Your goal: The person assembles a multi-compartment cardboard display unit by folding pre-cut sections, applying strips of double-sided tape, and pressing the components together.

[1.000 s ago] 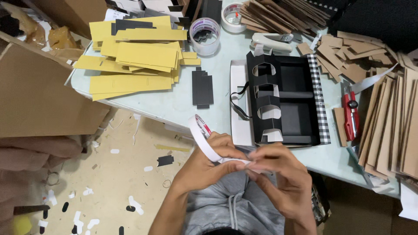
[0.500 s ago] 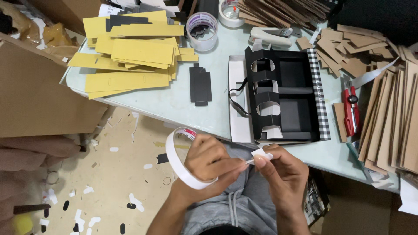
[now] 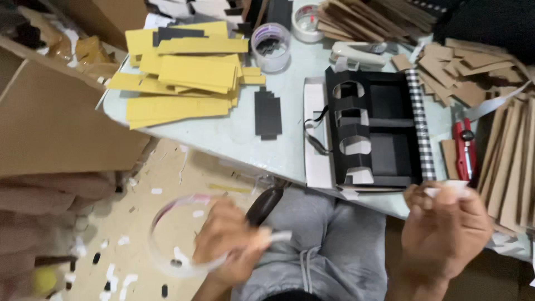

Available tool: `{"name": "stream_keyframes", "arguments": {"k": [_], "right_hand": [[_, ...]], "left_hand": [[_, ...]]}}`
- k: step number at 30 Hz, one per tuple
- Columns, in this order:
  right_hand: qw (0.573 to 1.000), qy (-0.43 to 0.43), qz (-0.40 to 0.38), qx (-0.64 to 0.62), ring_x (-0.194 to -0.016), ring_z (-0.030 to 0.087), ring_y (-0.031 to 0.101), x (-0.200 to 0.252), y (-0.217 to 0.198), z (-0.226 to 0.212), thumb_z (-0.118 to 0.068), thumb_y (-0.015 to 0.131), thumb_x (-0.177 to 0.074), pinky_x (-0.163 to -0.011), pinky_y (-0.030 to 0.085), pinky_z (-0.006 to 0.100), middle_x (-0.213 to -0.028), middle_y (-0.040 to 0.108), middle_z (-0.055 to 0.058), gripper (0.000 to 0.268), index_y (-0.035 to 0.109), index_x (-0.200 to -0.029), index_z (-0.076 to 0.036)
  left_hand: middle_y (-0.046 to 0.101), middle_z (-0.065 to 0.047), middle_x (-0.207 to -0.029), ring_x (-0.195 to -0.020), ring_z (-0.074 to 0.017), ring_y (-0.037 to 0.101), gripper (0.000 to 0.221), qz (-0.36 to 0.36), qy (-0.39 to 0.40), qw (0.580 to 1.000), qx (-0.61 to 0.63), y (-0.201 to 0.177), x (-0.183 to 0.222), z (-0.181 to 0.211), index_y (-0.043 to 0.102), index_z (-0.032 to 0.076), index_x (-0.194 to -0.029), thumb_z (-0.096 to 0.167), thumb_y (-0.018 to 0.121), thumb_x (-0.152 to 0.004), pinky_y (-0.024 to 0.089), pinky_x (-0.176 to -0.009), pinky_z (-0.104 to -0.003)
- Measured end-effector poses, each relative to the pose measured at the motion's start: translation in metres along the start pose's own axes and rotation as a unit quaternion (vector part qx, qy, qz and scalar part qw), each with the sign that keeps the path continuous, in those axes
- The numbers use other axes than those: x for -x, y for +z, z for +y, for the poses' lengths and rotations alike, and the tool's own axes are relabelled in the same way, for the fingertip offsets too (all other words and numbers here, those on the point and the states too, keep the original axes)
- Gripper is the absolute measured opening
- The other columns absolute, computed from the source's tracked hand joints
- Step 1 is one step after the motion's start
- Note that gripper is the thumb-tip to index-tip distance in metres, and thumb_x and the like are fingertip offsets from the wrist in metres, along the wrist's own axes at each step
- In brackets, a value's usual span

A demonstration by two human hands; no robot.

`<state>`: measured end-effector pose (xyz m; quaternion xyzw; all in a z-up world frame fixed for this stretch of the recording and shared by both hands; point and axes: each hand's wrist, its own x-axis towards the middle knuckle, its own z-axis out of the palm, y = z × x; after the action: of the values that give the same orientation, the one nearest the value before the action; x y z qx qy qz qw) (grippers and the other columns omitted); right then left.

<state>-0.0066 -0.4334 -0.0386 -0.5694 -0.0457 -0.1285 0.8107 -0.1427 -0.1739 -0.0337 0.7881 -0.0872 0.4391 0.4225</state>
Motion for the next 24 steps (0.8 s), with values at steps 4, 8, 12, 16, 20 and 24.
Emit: {"name": "stream_keyframes", "arguments": {"k": [4, 8, 12, 16, 20, 24], "right_hand": [[0.893, 0.038, -0.398, 0.204, -0.102, 0.017, 0.07, 0.016, 0.047, -0.006, -0.003, 0.057, -0.097, -0.091, 0.061, 0.03, -0.118, 0.073, 0.005, 0.041, 0.067, -0.134, -0.016], [0.861, 0.033, -0.447, 0.24, -0.096, 0.018, 0.076, 0.025, 0.073, -0.012, -0.02, 0.067, -0.094, -0.083, 0.059, 0.027, -0.114, 0.077, 0.008, 0.039, 0.068, -0.132, -0.012], [0.894, -0.09, -0.382, 0.216, -0.08, 0.017, 0.073, 0.024, 0.086, -0.032, -0.022, 0.065, -0.094, -0.066, 0.059, 0.024, -0.092, 0.077, 0.009, 0.021, 0.074, -0.106, -0.007], [0.877, -0.116, -0.406, 0.227, -0.075, 0.017, 0.068, 0.026, 0.103, -0.045, -0.033, 0.066, -0.092, -0.067, 0.054, 0.028, -0.085, 0.072, 0.006, 0.028, 0.072, -0.097, -0.006], [0.869, -0.104, -0.428, 0.223, -0.07, 0.018, 0.057, 0.03, 0.106, -0.036, -0.024, 0.062, -0.097, -0.067, 0.047, 0.03, -0.081, 0.064, 0.005, 0.018, 0.063, -0.093, -0.007], [0.91, -0.071, -0.361, 0.192, -0.062, 0.014, 0.054, 0.044, 0.092, -0.009, -0.017, 0.057, -0.102, -0.057, 0.044, 0.026, -0.072, 0.058, 0.002, 0.022, 0.057, -0.081, -0.008]], "left_hand": [[0.061, -0.001, -0.076, -0.073, -0.0167, 0.055, 0.011, 0.034, -0.258, 0.935, 0.242, 0.031, -0.02, -0.005, 0.072, 0.008, -0.088, 0.018, 0.074, -0.092, 0.047, -0.07, -0.029], [0.048, -0.005, -0.076, -0.073, -0.0164, 0.044, 0.016, 0.052, -0.404, 0.675, 0.615, 0.033, -0.018, -0.016, 0.062, 0.005, -0.081, 0.013, 0.073, -0.089, 0.035, -0.072, -0.03], [0.036, 0.001, -0.074, -0.069, -0.0112, 0.037, 0.016, 0.033, -0.408, 0.529, 0.744, 0.043, -0.016, -0.014, 0.058, 0.009, -0.083, 0.019, 0.066, -0.093, 0.031, -0.07, -0.027], [0.044, -0.001, -0.067, -0.066, -0.0143, 0.039, 0.022, 0.027, -0.412, 0.637, 0.65, 0.041, -0.014, -0.013, 0.056, 0.01, -0.072, 0.013, 0.068, -0.09, 0.033, -0.066, -0.028], [0.057, 0.0, -0.075, -0.072, -0.0144, 0.05, 0.013, -0.05, -0.283, 0.921, 0.263, 0.028, -0.002, -0.007, 0.07, 0.011, -0.088, 0.023, 0.072, -0.093, 0.042, -0.071, -0.029], [0.057, 0.002, -0.069, -0.064, -0.0131, 0.05, 0.016, -0.051, 0.017, 0.994, -0.094, 0.037, 0.013, -0.014, 0.074, 0.018, -0.096, 0.011, 0.08, -0.083, 0.039, -0.072, -0.032]]}}
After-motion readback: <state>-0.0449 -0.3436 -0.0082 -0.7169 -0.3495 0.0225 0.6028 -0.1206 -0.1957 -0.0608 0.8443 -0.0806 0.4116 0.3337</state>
